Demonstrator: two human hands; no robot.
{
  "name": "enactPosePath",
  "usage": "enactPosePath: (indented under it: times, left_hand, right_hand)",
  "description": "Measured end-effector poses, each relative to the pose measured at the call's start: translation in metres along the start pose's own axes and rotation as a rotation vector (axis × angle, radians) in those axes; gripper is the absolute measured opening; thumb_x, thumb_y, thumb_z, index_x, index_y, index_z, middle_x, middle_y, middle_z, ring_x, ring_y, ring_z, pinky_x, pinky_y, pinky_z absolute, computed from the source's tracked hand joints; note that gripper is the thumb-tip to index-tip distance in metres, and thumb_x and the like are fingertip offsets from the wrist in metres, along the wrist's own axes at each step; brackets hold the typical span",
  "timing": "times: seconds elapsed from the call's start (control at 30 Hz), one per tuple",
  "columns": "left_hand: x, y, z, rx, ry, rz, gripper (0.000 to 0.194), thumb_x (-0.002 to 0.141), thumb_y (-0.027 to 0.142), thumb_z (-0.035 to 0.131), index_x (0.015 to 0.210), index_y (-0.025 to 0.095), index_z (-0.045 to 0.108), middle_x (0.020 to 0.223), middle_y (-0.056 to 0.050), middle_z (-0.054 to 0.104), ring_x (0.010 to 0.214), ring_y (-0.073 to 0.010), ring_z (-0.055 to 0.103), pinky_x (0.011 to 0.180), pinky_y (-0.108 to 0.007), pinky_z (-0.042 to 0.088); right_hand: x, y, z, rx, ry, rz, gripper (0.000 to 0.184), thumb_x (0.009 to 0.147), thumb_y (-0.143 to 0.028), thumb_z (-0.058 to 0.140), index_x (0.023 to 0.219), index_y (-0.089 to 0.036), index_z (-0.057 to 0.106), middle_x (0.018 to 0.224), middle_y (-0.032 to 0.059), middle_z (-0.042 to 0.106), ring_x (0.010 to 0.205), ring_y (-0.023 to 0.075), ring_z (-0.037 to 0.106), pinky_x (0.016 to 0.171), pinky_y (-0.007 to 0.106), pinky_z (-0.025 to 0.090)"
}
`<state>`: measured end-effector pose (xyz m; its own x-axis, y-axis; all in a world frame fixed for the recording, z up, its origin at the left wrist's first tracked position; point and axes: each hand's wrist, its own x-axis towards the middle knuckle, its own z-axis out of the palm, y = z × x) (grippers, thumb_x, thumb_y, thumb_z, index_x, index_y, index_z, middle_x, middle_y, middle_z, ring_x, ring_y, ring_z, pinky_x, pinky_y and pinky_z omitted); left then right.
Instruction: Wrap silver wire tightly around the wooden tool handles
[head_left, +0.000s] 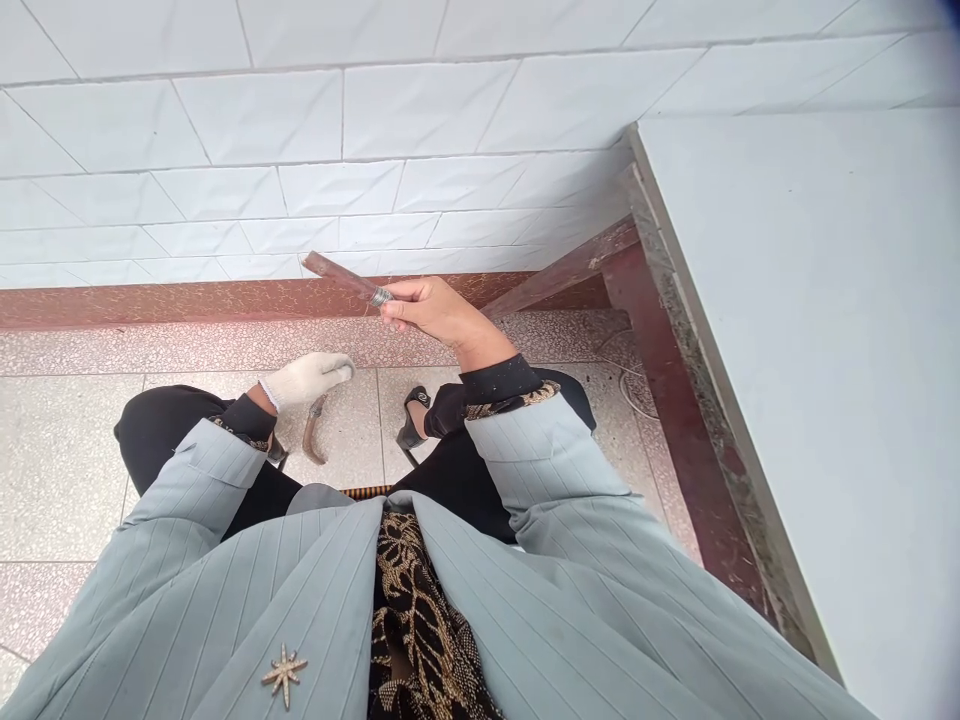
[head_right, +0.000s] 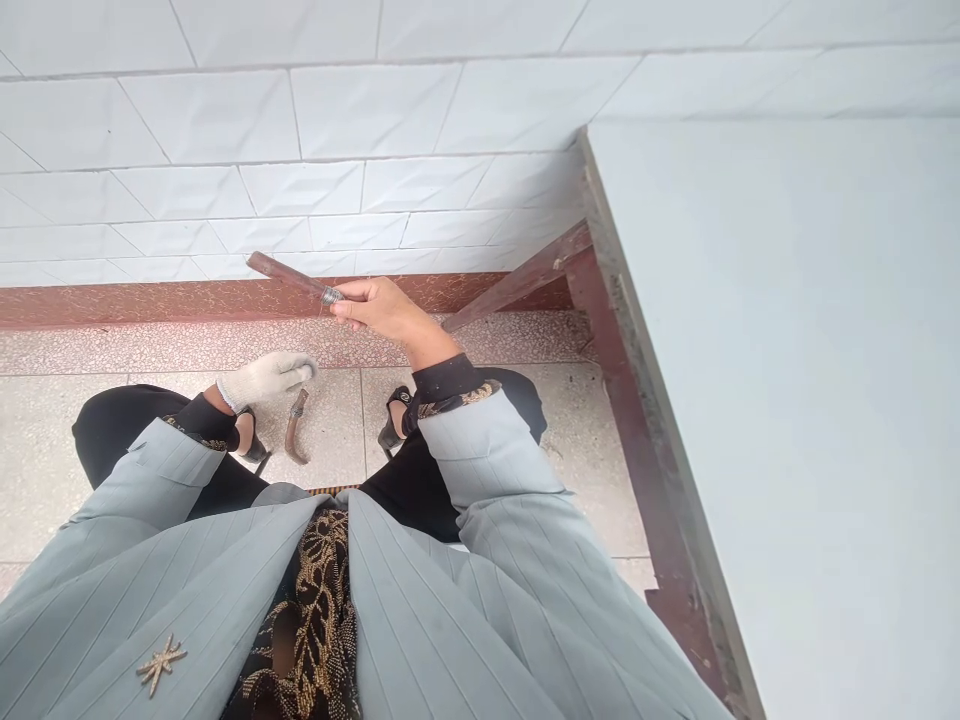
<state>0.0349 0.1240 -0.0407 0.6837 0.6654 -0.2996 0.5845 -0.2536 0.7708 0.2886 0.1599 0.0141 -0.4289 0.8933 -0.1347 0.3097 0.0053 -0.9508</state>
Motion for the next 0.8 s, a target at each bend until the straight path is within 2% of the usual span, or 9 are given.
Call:
enactPosePath:
  times: [0.1,0.2,0.33,0.43,0.53,0.6,0.63,0.7,0.8]
  left_hand:
    - [-0.001,-0.002,-0.003,0.0,-0.029,0.025,0.038,0.1,0.046,0.044,0.107,0.019,0.07,0.085,-0.002,0.068,0.078,-0.0172,0.061,0.077,-0.031,0.049]
    - [-0.003,-0.002,-0.008,0.046,-0.033,0.056,0.038,0.099,0.046,0.044,0.106,0.019,0.07,0.092,-0.004,0.072,0.087,-0.0191,0.065,0.083,-0.032,0.05]
    - [-0.003,-0.003,-0.007,0.104,-0.057,0.065,0.038,0.1,0.046,0.043,0.101,0.019,0.07,0.091,-0.003,0.072,0.086,-0.0194,0.066,0.083,-0.032,0.049]
    - [-0.002,-0.006,-0.003,0.147,-0.034,0.067,0.036,0.1,0.045,0.043,0.096,0.02,0.069,0.088,-0.003,0.071,0.084,-0.0186,0.066,0.08,-0.031,0.047]
    - [-0.001,-0.008,-0.005,0.177,0.011,0.06,0.034,0.099,0.042,0.045,0.098,0.021,0.07,0.088,-0.002,0.072,0.083,-0.0182,0.065,0.079,-0.031,0.047]
    - [-0.002,-0.008,-0.008,0.161,0.041,0.047,0.032,0.098,0.041,0.046,0.099,0.02,0.07,0.092,-0.003,0.074,0.086,-0.0188,0.066,0.082,-0.031,0.047]
    - [-0.002,-0.008,-0.011,0.149,0.062,0.038,0.031,0.098,0.04,0.046,0.099,0.02,0.07,0.094,-0.003,0.074,0.088,-0.0191,0.066,0.083,-0.032,0.047]
    - [-0.003,-0.007,-0.015,0.103,0.115,0.025,0.031,0.098,0.039,0.046,0.098,0.019,0.069,0.094,-0.004,0.073,0.089,-0.0196,0.065,0.084,-0.033,0.048]
    - [-0.004,-0.006,-0.018,-0.012,0.208,0.013,0.034,0.101,0.042,0.045,0.1,0.018,0.069,0.086,-0.004,0.068,0.081,-0.0177,0.061,0.077,-0.031,0.048]
  right_hand:
    - [0.006,0.004,0.001,-0.233,0.106,0.094,0.018,0.094,-0.03,0.062,0.084,-0.016,0.068,0.073,0.0003,0.062,0.064,0.0112,0.05,0.064,0.028,0.039]
    - [0.01,0.007,0.006,-0.656,0.125,0.185,0.021,0.096,-0.032,0.064,0.094,-0.016,0.077,0.086,0.0059,0.072,0.082,0.0185,0.064,0.072,0.03,0.041]
    - [0.011,0.005,0.024,-1.03,-0.101,0.323,0.034,0.1,-0.034,0.062,0.124,-0.018,0.08,0.121,0.0146,0.078,0.112,0.0302,0.07,0.082,0.035,0.047]
    - [0.01,0.001,0.043,-1.16,-0.374,0.388,0.035,0.097,-0.029,0.067,0.125,-0.014,0.08,0.126,0.0186,0.076,0.115,0.0328,0.07,0.081,0.036,0.047]
    - [0.006,-0.004,0.053,-1.092,-0.7,0.336,0.027,0.093,-0.023,0.07,0.113,-0.011,0.084,0.111,0.0166,0.08,0.1,0.0272,0.072,0.075,0.033,0.043]
    - [0.003,-0.006,0.048,-0.921,-0.878,0.249,0.022,0.092,-0.023,0.07,0.106,-0.014,0.085,0.092,0.009,0.079,0.083,0.0195,0.067,0.071,0.03,0.04]
    - [0.002,-0.006,0.042,-0.812,-0.914,0.199,0.02,0.091,-0.024,0.07,0.103,-0.016,0.085,0.083,0.0044,0.076,0.077,0.0161,0.064,0.07,0.028,0.039]
    - [-0.001,-0.006,0.027,-0.516,-0.842,0.06,0.02,0.089,-0.028,0.071,0.099,-0.017,0.083,0.074,-0.0016,0.069,0.07,0.0124,0.056,0.069,0.026,0.037]
    - [-0.003,-0.002,0.007,-0.149,-0.419,-0.073,0.025,0.089,-0.033,0.068,0.104,-0.016,0.079,0.076,-0.0032,0.065,0.069,0.0112,0.051,0.069,0.026,0.038]
